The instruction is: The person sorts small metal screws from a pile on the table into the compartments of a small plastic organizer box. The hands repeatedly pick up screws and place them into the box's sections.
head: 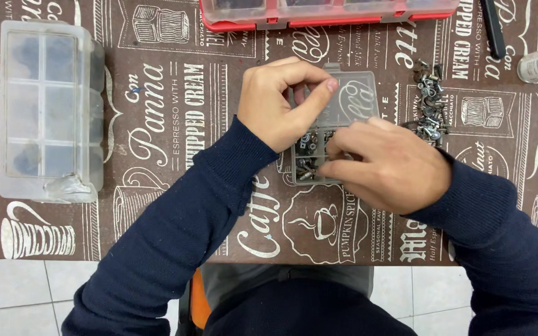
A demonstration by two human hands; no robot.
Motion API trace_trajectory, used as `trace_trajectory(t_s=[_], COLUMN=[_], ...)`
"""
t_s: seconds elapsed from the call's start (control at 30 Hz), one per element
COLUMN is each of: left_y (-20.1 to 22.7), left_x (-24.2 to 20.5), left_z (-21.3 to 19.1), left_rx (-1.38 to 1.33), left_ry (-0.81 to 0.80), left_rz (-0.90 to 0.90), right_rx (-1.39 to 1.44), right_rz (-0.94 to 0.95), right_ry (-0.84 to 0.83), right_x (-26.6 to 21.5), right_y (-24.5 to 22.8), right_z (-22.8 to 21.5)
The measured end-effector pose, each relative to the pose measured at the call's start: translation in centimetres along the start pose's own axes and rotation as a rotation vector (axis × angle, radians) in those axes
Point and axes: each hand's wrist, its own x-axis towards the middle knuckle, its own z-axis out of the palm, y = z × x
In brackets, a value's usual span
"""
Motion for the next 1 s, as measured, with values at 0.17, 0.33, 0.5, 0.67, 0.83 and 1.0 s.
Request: trace_trajectory(t_s=[0.17,0.33,0.5,0.67,0.83,1.0], left_y=[0.1,0.2,0.1,0.4,1.1,1.4], left_x=[0.0,0.0,0.0,-0.4,-0.3,-0.7], left_z=[0.0,0.0,-0.1,-0.1,0.3,1.2], left_rx=[0.013,0.019,0.009,0.048,0.118,0.177], left_ry=[-0.014,-0.015,-0.024,-0.057,-0.077,-0.124], left_rz=[0.001,0.009,0.043,0.044,0.27,0.363], right_rx=[-0.06,0.0,0.01,-0.009,-0.083,-0.181], right_rz=[0.023,0.026,0.025,0.047,0.123,0.271], right_ry=[-0.079,-0.13,-0.063,-0.026,0.03,0.305], right_x=[-0.2,-0.4,0.0,-0.7,-2.8,-6.7], right_y=[0.1,0.3,0.6,0.9,2.6,5.6], right_z=[1.7,1.4,1.3,-0.5,-5.1,-7.8])
